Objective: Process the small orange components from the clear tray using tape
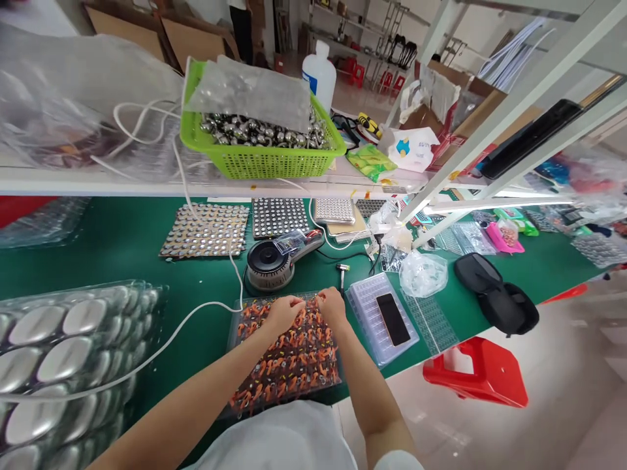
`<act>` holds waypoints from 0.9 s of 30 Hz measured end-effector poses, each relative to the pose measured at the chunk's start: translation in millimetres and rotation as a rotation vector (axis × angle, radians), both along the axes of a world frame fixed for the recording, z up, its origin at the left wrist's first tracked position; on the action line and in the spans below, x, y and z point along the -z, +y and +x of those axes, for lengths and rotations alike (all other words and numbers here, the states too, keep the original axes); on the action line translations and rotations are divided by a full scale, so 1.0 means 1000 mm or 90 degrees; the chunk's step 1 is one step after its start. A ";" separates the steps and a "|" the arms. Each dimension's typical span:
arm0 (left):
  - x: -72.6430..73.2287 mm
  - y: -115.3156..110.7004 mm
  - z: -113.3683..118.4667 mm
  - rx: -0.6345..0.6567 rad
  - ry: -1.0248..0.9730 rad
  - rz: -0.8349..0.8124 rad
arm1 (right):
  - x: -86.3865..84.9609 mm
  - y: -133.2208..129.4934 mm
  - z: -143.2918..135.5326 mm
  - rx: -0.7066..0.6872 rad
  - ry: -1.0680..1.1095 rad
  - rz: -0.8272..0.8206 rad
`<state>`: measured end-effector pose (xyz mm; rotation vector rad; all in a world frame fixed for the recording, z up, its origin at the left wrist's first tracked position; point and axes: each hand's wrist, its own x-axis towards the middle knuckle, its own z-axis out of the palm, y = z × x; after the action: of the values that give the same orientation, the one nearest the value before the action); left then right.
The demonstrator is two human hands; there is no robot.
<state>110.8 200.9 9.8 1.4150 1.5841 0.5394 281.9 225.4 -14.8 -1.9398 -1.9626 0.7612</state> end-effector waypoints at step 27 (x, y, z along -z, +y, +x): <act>0.005 -0.003 -0.011 -0.080 -0.074 -0.067 | -0.026 -0.028 0.027 0.051 0.289 0.051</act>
<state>99.5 198.1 5.1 1.1900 1.5910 0.5930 309.0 197.5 11.1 -1.6133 -1.6069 0.9813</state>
